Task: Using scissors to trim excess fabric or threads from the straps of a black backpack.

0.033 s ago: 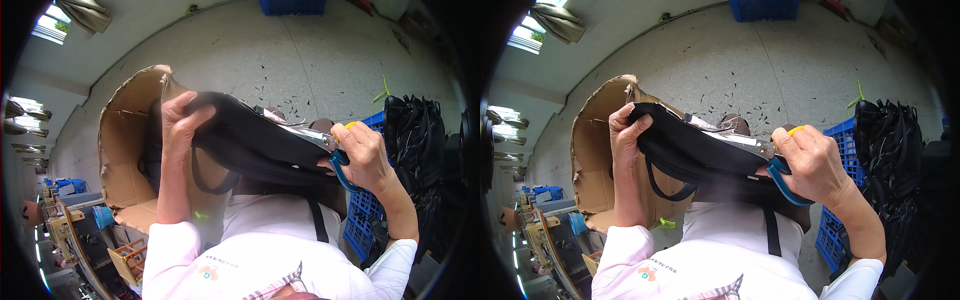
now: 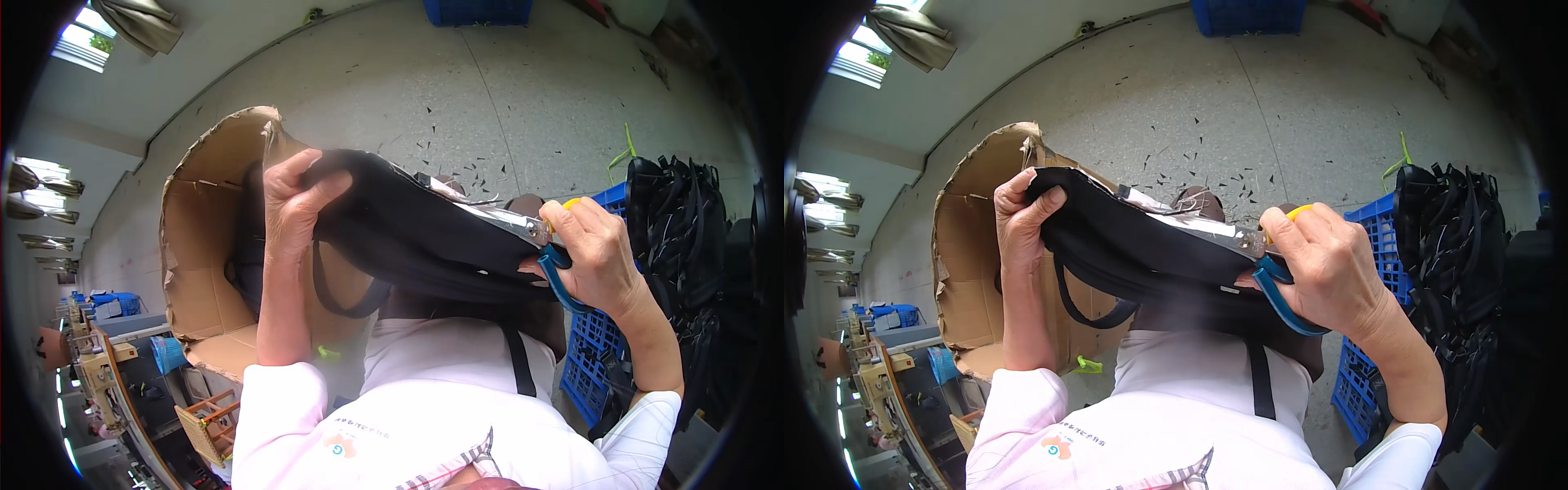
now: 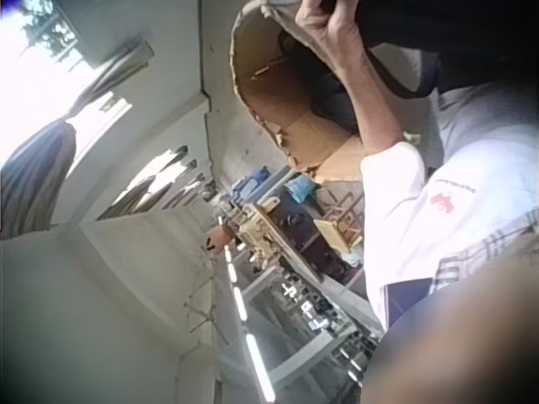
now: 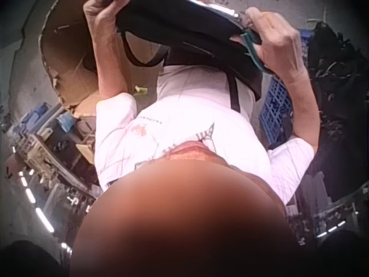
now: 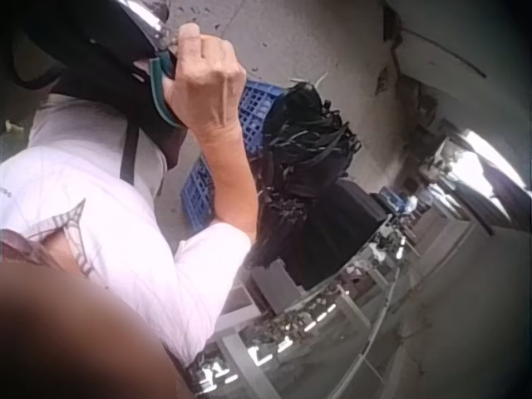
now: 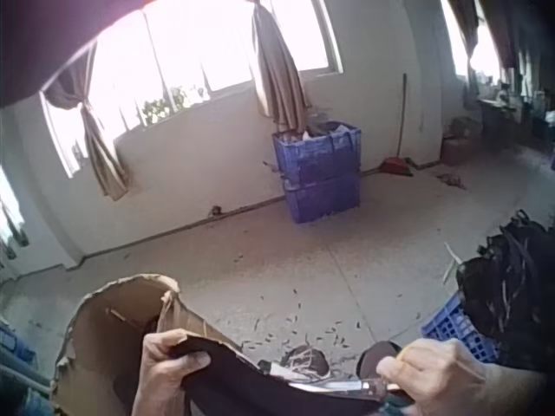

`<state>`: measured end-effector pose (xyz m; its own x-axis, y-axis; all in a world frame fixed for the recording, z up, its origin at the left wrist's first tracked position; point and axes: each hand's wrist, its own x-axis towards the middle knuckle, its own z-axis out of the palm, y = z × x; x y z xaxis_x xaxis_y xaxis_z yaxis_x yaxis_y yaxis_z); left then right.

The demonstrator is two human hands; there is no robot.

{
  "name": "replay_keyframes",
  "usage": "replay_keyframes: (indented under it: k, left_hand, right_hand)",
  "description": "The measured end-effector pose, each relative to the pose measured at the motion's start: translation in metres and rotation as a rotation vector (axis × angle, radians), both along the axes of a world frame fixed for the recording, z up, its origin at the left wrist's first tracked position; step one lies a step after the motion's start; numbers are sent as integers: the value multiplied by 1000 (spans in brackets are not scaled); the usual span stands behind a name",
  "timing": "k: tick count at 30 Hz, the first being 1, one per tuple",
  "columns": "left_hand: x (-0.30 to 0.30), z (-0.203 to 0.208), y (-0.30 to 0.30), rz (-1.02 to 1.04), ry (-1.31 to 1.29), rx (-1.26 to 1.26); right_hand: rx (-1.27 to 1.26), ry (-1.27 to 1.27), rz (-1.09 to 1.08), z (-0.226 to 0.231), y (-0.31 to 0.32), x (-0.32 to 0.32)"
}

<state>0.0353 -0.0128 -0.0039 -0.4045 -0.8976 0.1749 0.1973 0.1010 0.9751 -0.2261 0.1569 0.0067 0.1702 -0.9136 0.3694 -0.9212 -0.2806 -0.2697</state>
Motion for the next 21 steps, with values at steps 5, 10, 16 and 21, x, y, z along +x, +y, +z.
replay_keyframes:
  k: [5,10,16,21]
  left_hand:
    - [-1,4,3,-66,-30,-78]
    - [-3,8,8,-44,-29,-114]
    - [-3,4,6,-31,-42,-139]
    - [-8,12,13,-35,-39,-205]
  right_hand:
    - [-26,22,-12,18,-9,9]
    - [-60,61,20,13,-11,3]
    - [-42,78,5,7,-8,1]
    - [-55,49,15,23,-18,9]
